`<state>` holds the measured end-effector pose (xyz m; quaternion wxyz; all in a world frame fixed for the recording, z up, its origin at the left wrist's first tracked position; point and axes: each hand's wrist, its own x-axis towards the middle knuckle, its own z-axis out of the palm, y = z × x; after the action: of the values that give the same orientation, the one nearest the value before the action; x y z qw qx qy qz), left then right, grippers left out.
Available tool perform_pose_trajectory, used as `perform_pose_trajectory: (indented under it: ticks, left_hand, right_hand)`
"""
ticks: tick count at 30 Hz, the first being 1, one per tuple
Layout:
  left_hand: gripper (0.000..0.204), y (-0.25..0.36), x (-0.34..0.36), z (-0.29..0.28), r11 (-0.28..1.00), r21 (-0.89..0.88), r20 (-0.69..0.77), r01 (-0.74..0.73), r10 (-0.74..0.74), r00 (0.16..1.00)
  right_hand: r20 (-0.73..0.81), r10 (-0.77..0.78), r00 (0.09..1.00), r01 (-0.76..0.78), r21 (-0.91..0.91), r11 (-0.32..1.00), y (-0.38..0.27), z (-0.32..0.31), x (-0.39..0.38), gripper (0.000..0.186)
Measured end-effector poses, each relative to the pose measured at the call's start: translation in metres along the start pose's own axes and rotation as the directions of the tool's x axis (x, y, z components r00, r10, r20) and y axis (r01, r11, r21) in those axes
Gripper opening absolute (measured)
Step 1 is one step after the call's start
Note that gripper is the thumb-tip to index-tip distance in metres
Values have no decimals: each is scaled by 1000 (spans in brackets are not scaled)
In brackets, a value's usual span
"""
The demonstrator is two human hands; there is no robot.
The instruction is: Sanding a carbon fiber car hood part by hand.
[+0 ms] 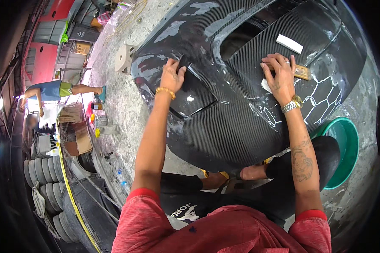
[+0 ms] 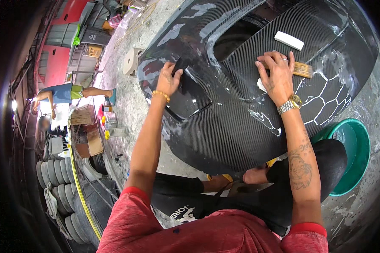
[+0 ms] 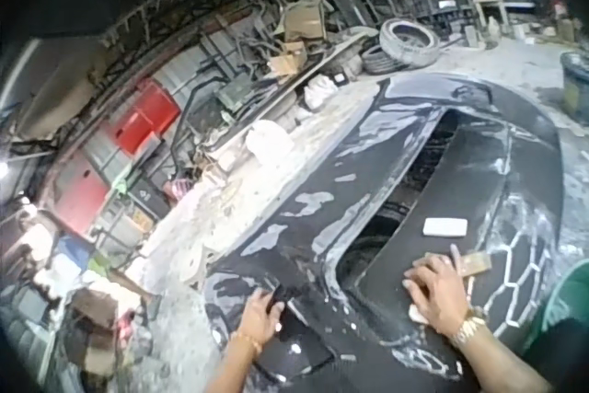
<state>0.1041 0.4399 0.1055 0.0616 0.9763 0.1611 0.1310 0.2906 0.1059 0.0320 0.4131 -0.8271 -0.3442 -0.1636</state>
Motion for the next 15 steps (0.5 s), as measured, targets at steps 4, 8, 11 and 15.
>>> perform_pose_trajectory:
  ticks: [4, 8, 11, 15]
  left_hand:
    - [34, 71, -41, 5, 987, -128, 73, -95, 105, 992]
    - [39, 22, -12, -21, 996, 7, 59, -88, 88, 994]
    - [40, 31, -24, -3, 999, 34, -27, -2, 3, 1000]
    - [40, 83, -47, -3, 979, -148, 98, -142, 157, 983]
  right_hand:
    - [20, 8, 1000, -7, -50, 999, 7, -1, -12, 17]
    - [23, 5, 1000, -5, -7, 1000, -11, -5, 1, 16]
    - [21, -3, 1000, 2, 4, 1000, -8, -1, -3, 16]
    - [40, -6, 999, 10, -120, 993, 2, -7, -6, 16]
